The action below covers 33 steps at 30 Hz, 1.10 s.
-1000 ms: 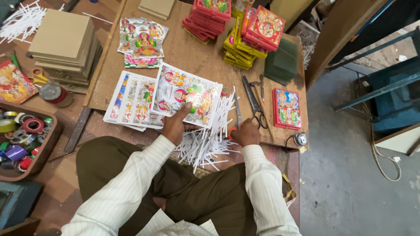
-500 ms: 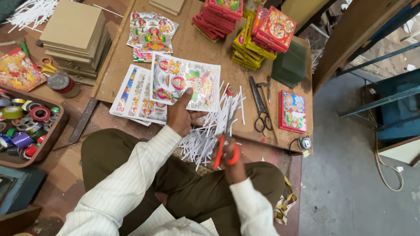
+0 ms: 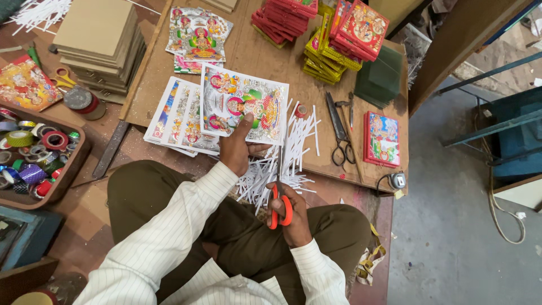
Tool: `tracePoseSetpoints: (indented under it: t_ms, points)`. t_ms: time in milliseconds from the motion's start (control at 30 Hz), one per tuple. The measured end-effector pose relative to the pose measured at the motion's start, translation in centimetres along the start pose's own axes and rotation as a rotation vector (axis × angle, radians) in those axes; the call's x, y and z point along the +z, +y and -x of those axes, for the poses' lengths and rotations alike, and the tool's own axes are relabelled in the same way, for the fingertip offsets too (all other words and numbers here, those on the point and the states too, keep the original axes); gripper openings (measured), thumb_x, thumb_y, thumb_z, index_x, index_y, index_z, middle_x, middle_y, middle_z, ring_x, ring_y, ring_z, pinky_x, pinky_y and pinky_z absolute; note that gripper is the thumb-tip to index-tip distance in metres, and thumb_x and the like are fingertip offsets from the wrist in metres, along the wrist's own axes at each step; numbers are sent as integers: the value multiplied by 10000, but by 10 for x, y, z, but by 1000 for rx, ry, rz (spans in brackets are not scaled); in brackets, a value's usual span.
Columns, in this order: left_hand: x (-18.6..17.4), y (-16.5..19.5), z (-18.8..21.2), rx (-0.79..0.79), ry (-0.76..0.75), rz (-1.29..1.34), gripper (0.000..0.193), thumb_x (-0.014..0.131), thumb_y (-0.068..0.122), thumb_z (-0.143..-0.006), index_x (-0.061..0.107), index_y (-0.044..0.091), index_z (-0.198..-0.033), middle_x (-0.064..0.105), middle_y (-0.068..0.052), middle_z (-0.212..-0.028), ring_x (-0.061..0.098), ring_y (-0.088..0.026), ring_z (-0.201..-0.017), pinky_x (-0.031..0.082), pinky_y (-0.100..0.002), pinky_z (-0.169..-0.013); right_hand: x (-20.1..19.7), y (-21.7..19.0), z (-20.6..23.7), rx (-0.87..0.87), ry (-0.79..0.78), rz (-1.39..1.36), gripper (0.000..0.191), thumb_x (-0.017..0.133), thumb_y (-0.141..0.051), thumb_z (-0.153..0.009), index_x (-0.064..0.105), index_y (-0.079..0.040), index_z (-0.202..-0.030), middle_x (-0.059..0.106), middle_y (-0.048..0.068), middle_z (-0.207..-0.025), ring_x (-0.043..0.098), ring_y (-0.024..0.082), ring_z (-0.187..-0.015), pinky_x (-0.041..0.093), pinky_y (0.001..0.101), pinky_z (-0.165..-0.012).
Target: The person sits cross-legged and uses scissors to trim the white borders off printed paper sheets featuring colorful deity images. They handle the sheets one at a time, cutting along the edges and stacking the trimmed pieces on the table.
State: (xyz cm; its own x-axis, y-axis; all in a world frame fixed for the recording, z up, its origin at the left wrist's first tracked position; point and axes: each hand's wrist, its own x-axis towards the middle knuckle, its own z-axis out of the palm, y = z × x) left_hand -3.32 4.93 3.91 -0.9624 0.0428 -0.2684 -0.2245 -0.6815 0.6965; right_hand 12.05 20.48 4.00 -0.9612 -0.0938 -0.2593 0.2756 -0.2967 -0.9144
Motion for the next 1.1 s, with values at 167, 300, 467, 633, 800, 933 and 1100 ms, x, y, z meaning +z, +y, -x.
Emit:
tracePoseSetpoints:
  t_ms: [167, 300, 467, 633, 800, 933, 1100]
  points:
    - [-1, -6, 1, -42, -13, -4, 565, 651, 404, -960, 592, -26, -1321, 711, -135, -1151, 759, -227, -890, 686, -377, -688, 1, 2, -1, 10, 2, -15, 512, 742, -231, -868, 616, 27, -1292, 627, 52, -698, 598, 132, -532, 491, 266, -508]
    - [-1, -8, 4, -18, -1, -37, 543, 651, 382, -955, 576, -27, -1305, 708, -142, -1134, 757, -243, -890, 678, -396, -677, 1, 2, -4, -11, 1, 12, 473, 724, -193, -887, 621, 31, -1291, 622, 40, -706, 601, 125, -535, 494, 266, -502]
    - [-3, -10, 5, -23, -16, -24, 536, 640, 372, -956, 564, -30, -1302, 703, -151, -1131, 754, -248, -897, 684, -405, -683, 2, 3, -5, -14, 0, 17, 450, 718, -197, -907, 623, 25, -1287, 628, 47, -696, 599, 124, -526, 492, 261, -504]
    - [-5, -11, 3, -83, -20, -2, 547, 632, 377, -969, 577, -54, -1300, 709, -160, -1137, 755, -249, -897, 682, -399, -689, 2, 4, -4, 8, 5, -2, 451, 721, -187, -898, 617, 22, -1284, 635, 49, -704, 604, 129, -524, 492, 261, -507]
    - [-6, -12, 3, -116, -24, 1, 540, 620, 379, -980, 580, -46, -1312, 711, -153, -1143, 753, -241, -904, 685, -390, -700, 2, 3, -3, 20, 20, 5, 473, 720, -187, -889, 613, 15, -1303, 631, 46, -706, 604, 129, -527, 499, 262, -516]
    - [-5, -13, 4, -98, -19, -8, 523, 622, 366, -975, 588, -40, -1302, 717, -153, -1136, 749, -246, -895, 670, -403, -688, 3, 1, -2, 16, 11, 4, 488, 724, -201, -891, 608, 21, -1308, 628, 56, -702, 603, 135, -528, 496, 263, -527]
    - [-6, -15, 3, -126, -18, 1, 499, 616, 358, -980, 599, -35, -1287, 724, -148, -1128, 753, -245, -905, 672, -404, -704, 5, 0, -1, 11, 21, 11, 523, 737, -227, -873, 603, 31, -1308, 626, 60, -712, 602, 140, -539, 506, 271, -536]
